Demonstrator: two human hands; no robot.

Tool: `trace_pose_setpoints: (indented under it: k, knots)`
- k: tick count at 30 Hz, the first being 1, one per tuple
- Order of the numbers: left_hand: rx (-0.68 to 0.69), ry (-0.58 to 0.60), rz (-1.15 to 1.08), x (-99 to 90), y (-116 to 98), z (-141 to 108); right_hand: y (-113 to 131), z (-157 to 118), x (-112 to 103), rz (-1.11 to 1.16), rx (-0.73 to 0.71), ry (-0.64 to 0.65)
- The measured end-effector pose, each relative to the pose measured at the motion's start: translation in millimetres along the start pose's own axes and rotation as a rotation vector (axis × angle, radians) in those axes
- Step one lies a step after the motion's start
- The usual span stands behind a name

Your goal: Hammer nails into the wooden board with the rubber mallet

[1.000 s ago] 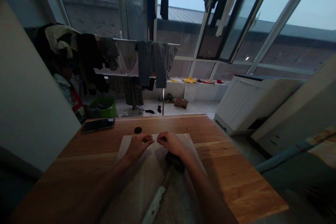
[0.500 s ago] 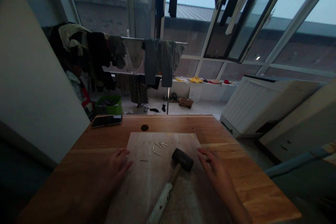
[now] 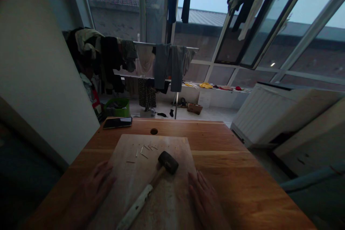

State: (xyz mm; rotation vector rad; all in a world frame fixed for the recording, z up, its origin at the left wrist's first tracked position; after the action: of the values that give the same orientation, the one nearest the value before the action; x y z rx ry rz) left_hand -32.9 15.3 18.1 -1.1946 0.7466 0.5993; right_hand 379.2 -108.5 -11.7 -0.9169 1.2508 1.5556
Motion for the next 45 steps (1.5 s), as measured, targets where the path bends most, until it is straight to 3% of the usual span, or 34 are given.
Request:
trace_pose_setpoints:
  k: [4, 7, 11, 14, 18, 23, 27, 31, 33, 36, 41, 45]
  knots:
    - [-0.058, -0.052, 0.096, -46.4, 54.1, 3.8, 59.0, 23.2, 18.5, -0.031, -0.025, 0.069]
    - [-0.109, -0.053, 0.120, -73.2, 80.6, 2.2, 102.2, 37.3, 18.3, 0.012, -0.110, 0.136]
    - [-0.181, -0.148, 0.162, -90.2, 85.0, 0.6, 137.4, 46.6, 11.8, 0.047, -0.221, 0.182]
    - [-0.171, -0.084, 0.211, -83.6, 74.2, 5.0, 140.0, 47.8, 10.3, 0.022, -0.250, 0.214]
    - [-0.080, 0.030, 0.237, -63.3, 49.2, 13.2, 105.3, 39.7, 5.9, -0.006, -0.156, 0.104]
    - [0.057, 0.129, 0.185, -22.9, -2.5, 15.0, 22.8, 10.6, -3.6, -0.001, 0.124, -0.035]
    - [0.269, 0.229, 0.102, 16.1, -49.7, 10.3, -37.3, -12.9, -23.2, 0.019, 0.335, -0.033]
    - [0.386, 0.306, 0.088, 45.0, -82.0, 8.8, -69.7, -25.2, -48.9, 0.048, 0.421, -0.061]
    - [0.421, 0.344, 0.091, 52.8, -95.6, 10.8, -68.0, -26.3, -59.1, 0.047, 0.460, -0.142]
    - [0.446, 0.394, 0.153, 56.5, -118.2, 21.5, -39.9, -21.1, -64.5, 0.061, 0.587, -0.275]
    - [0.540, 0.353, 0.365, 67.0, -172.5, 68.0, 30.9, 7.1, -41.8, 0.250, 0.578, 0.027]
    - [0.743, 0.372, 0.278, 108.2, -219.6, 108.3, 36.7, 16.0, -37.8, 0.397, 0.591, 0.009]
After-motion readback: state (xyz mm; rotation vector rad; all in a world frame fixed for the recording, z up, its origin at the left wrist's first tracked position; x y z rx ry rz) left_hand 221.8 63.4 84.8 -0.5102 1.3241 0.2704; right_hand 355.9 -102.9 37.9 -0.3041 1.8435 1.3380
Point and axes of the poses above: each hand's wrist, its own z-axis towards the middle knuckle, its own x-axis out of the palm, y = z × x, the point moved 4 cm from there along z, towards the middle knuckle, and after that the axes turned 9 degrees about -z, right-handed, at the moved point
